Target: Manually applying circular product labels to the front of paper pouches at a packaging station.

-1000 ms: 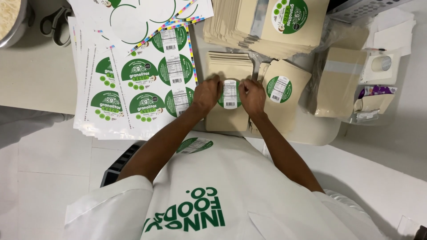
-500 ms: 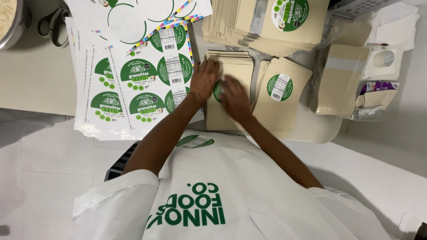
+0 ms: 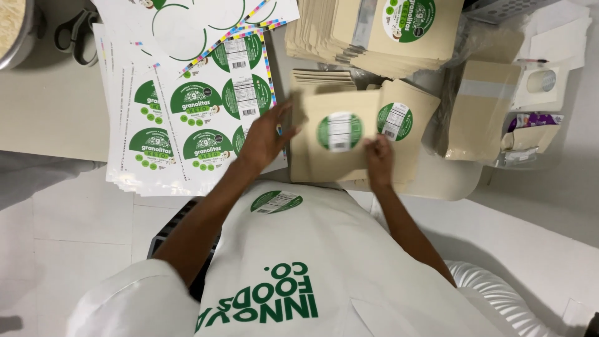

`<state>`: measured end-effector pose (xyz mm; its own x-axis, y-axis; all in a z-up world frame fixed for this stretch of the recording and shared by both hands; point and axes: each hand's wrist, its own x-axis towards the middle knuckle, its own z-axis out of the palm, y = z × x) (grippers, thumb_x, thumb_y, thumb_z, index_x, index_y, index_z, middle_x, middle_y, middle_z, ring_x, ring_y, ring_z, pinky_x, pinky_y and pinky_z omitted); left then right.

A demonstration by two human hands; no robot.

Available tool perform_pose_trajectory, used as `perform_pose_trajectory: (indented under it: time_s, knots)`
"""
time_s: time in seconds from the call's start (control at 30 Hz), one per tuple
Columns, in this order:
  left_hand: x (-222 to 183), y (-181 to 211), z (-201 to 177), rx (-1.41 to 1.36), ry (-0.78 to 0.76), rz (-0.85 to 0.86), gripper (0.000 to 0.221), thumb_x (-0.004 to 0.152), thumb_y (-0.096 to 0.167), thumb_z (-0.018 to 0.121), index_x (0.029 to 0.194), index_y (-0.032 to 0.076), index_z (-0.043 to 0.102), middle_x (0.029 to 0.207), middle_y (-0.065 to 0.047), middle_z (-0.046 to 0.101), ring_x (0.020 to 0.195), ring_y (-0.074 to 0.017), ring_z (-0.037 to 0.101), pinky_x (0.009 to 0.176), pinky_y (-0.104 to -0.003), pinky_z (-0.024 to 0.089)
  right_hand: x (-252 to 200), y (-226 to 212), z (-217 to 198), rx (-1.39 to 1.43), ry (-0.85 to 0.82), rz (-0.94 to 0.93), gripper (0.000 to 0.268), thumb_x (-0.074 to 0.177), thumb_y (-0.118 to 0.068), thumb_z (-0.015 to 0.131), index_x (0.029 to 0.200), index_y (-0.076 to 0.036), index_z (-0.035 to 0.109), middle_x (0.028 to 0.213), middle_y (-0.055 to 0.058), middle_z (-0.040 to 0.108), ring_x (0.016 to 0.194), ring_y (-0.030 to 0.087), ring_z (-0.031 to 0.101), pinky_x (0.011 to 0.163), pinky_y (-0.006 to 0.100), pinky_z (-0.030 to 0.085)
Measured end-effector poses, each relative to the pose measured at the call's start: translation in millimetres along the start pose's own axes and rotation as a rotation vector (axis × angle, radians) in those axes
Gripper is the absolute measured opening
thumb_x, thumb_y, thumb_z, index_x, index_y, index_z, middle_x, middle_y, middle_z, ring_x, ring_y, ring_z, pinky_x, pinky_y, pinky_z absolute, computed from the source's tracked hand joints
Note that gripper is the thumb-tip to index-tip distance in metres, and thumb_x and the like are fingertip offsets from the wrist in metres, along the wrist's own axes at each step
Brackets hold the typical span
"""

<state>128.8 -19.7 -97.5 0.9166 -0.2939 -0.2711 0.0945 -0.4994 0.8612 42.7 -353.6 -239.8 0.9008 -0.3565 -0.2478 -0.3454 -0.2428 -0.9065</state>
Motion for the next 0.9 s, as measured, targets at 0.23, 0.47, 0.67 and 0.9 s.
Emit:
perform_pose_trajectory:
  time_s: [0.23,0.47,0.67,0.9]
  knots:
    - [-95.8,-43.7,-8.1,0.162,-0.492,-0.542,0.064,0.099,0.064,0.048,0.074,0.010,0.072,0.075,-0.017,0.071,0.081,-0.0380,0.073,0.076,-0.048,0.051,34.9,37.2,-115.2,-0.159,0.251,0.093,0.019,0.103,-0.028,0.075,0.101,-0.019,0.058,0.085,-0.008,0.045,0.081,0.012,0.047,0.072,0.038,0.039]
    - [-58.7,-1.6,-43.8,-0.128,-0.087,-0.388,0.015,0.095,0.023,0.070,0.106,0.016,0.078,0.100,-0.014,0.077,0.078,-0.0298,0.072,0.075,-0.041,0.057,11.1,-26.5,-25.9,-0.173,0.057,-0.052,0.015,0.104,-0.021,0.069,0.114,-0.011,0.064,0.108,0.009,0.058,0.097,0.025,0.064,0.085,0.037,0.057]
    - [20.9,-34.7,39.1,-0.142,0.189,-0.216,0.010,0.094,0.028,0.074,0.100,0.021,0.075,0.091,-0.006,0.076,0.078,-0.0259,0.076,0.069,-0.039,0.060,-11.1,-117.4,49.0,0.048,-0.356,0.158,0.052,0.106,-0.053,0.053,0.102,-0.007,0.076,0.097,0.011,0.070,0.098,0.023,0.069,0.085,0.038,0.055]
    - [60.1,-49.2,90.5,0.141,0.220,-0.056,0.012,0.097,0.013,0.064,0.097,0.001,0.068,0.085,-0.021,0.074,0.081,-0.0390,0.076,0.071,-0.051,0.063,33.3,-68.8,73.4,-0.524,-0.042,-0.421,0.031,0.102,-0.018,0.065,0.072,-0.010,0.060,0.070,0.005,0.061,0.073,0.025,0.063,0.067,0.038,0.053]
